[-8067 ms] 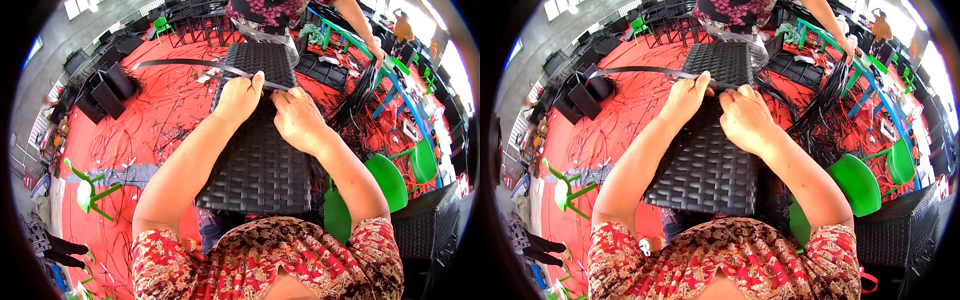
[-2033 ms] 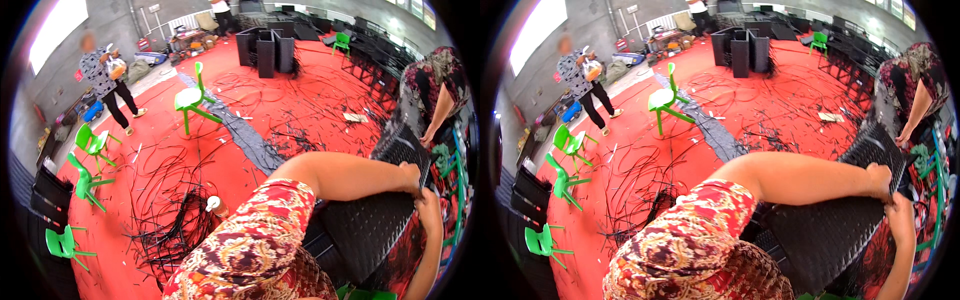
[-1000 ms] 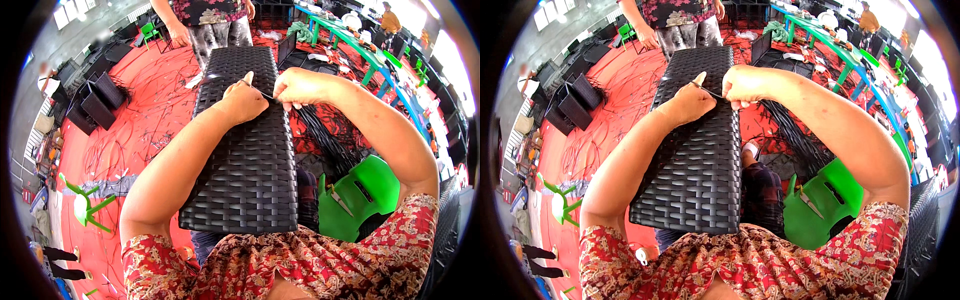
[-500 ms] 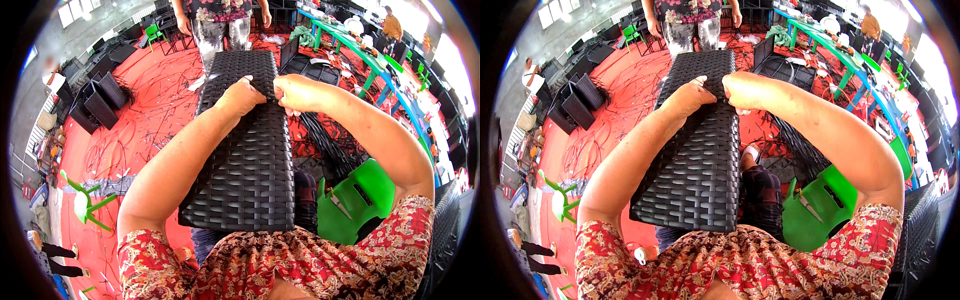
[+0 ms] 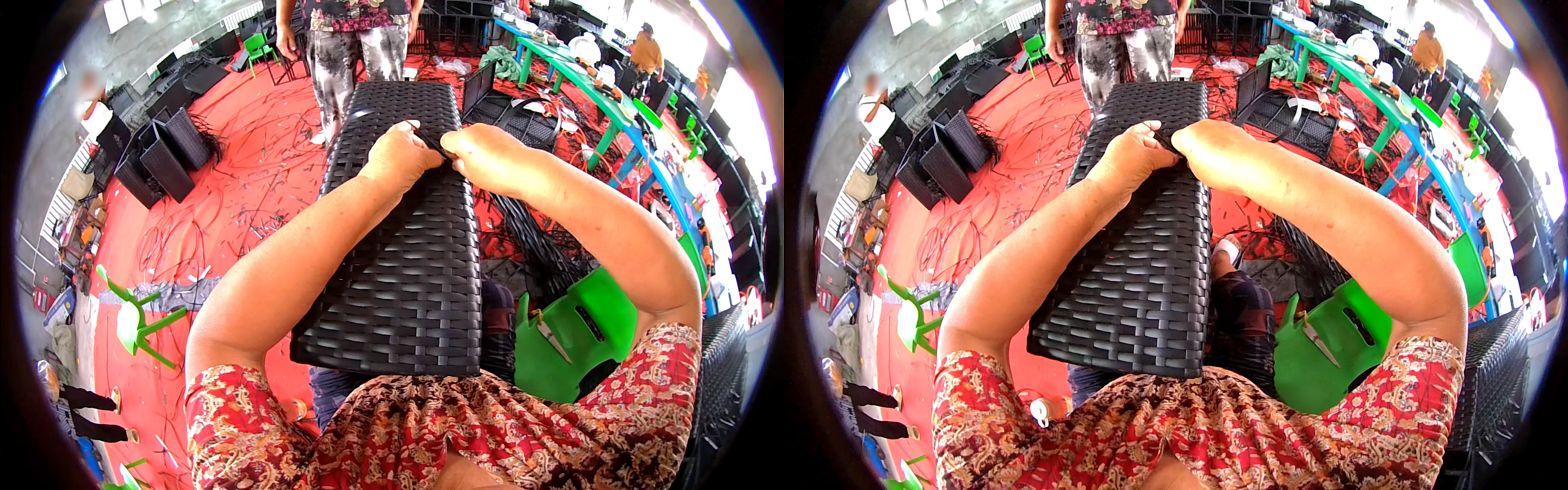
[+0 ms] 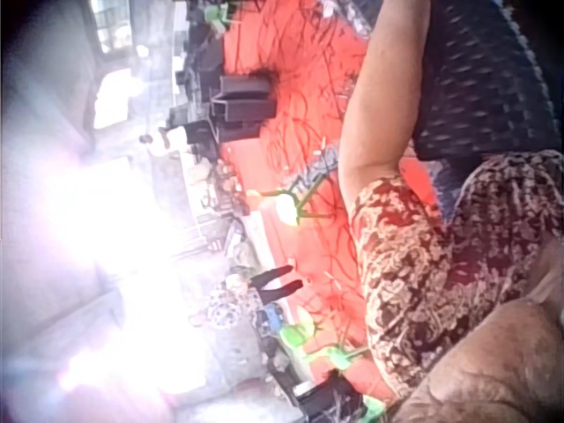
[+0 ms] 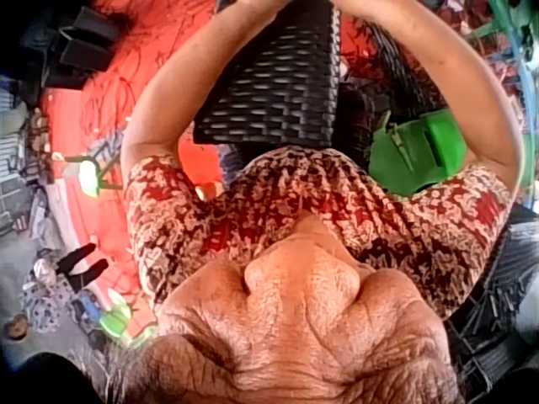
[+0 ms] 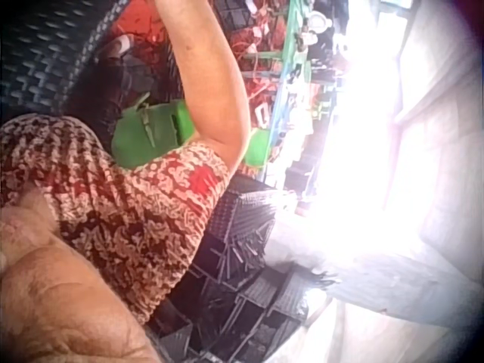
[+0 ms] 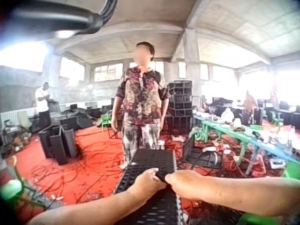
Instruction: The person weaves black strips into a wicker furniture component by hand, threading the material through the framework and pulling it tight.
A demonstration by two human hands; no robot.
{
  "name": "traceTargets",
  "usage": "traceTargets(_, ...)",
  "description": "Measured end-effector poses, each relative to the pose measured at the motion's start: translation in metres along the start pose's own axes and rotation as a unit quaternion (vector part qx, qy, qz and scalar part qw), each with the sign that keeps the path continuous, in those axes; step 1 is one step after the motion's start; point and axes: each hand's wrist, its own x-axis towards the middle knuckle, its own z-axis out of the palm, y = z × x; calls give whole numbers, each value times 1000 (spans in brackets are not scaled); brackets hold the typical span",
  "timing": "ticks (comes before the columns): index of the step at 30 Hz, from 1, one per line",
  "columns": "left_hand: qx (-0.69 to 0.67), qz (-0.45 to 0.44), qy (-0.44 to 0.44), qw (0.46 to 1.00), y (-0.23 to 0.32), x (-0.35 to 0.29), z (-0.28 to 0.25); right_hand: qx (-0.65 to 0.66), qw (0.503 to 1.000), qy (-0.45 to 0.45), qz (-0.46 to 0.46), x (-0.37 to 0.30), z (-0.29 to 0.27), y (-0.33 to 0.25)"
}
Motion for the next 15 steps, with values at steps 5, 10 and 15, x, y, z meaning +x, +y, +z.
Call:
traceTargets(5, -11, 102, 20, 995, 1, -4, 1, 88, 994, 37, -54, 3, 5, 8)
traceTargets(10, 177, 142, -39, 973, 11, 1, -11, 59, 997, 28, -39, 5, 4, 11)
traceTargets(15, 245, 124, -29, 961, 23, -1, -31, 118, 993, -19, 18, 6, -2, 15)
